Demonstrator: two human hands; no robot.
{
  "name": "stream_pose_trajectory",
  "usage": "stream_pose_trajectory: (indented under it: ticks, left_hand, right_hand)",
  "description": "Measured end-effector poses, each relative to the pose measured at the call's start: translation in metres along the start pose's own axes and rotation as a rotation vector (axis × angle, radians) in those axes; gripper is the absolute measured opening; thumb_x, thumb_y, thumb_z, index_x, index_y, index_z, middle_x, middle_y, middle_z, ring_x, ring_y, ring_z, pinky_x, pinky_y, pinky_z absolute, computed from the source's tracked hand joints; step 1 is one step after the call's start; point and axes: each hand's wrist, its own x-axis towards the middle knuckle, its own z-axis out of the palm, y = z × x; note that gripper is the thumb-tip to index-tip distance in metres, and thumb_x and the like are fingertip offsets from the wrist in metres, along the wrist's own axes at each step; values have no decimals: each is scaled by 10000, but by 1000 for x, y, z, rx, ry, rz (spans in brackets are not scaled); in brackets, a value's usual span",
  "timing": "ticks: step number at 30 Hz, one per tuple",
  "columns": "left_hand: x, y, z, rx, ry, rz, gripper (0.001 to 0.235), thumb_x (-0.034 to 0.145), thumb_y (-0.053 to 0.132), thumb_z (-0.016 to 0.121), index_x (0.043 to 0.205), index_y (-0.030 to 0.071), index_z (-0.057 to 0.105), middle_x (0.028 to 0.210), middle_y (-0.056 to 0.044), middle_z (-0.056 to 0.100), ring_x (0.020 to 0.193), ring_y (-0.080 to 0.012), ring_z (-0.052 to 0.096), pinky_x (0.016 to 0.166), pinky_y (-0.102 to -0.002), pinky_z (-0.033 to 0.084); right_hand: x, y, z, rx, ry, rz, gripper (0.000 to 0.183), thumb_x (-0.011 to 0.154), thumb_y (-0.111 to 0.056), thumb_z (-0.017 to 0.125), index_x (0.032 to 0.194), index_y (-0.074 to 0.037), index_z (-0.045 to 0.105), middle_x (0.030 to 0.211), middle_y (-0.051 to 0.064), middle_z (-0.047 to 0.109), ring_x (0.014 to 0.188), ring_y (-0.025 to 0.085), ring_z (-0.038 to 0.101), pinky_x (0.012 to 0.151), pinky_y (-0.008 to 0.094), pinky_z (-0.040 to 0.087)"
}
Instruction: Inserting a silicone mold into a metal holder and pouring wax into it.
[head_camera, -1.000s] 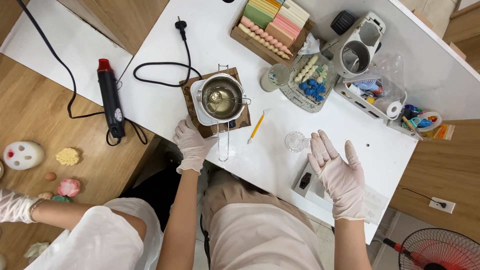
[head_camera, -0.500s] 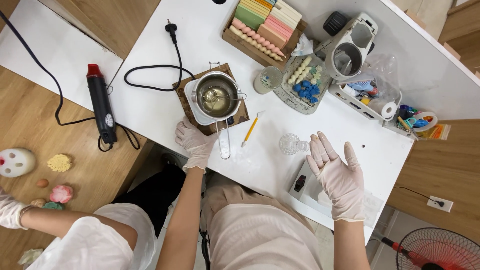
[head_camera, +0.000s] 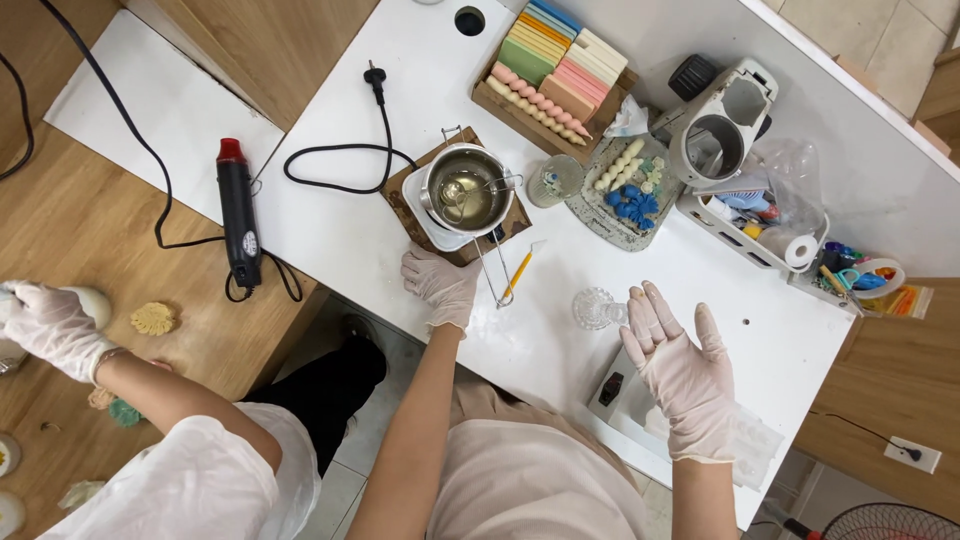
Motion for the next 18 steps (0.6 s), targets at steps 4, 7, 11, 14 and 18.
stream_pose_trajectory:
  ticks: [4, 7, 11, 14, 18]
  left_hand:
    - [-2, 0, -2, -9, -12, -16, 1320, 510, 583, 941, 1438, -99, 295, 1316, -190, 405, 1200, -355, 397, 985, -528, 343]
    - [-4, -9, -13, -50, -34, 14, 1205, 570, 572, 921, 1445, -33, 355, 1311, -160, 432, 1241, -358, 404, 1012, -543, 342]
    - [-36, -42, -20, -40, 6, 54, 1109, 620, 548, 903, 1429, -17, 398, 1303, -164, 449, 1235, -377, 397, 998, -572, 326]
    - [-73, -55, -22, -62, 0, 160, 738, 804, 450, 804, 1372, 68, 525, 1284, -163, 514, 1234, -375, 441, 993, -570, 348]
    - [-114, -49, -8, 64, -245, 384, 339, 918, 357, 681, 1204, 187, 619, 1188, -67, 608, 1163, -295, 542, 973, -527, 407]
  right_hand:
    - [1, 1, 5, 25, -33, 46, 669, 1078, -327, 563, 1569, 81, 366, 1551, 279, 478, 1427, 373, 480, 1197, 548, 329]
    - [-3, 4, 11, 40, -55, 52, 670, 1089, -332, 553, 1578, 84, 360, 1552, 279, 478, 1426, 372, 483, 1200, 538, 332]
    - [-6, -2, 2, 59, -72, 68, 666, 1088, -344, 544, 1579, 66, 360, 1558, 264, 476, 1422, 360, 484, 1205, 530, 335]
    - [-9, -3, -3, 96, -104, 70, 683, 1094, -362, 534, 1589, 69, 343, 1563, 257, 465, 1426, 359, 483, 1214, 524, 332]
    - [-16, -1, -2, 158, -133, 71, 740, 1076, -416, 529, 1592, 69, 315, 1582, 266, 435, 1447, 365, 452, 1219, 532, 316]
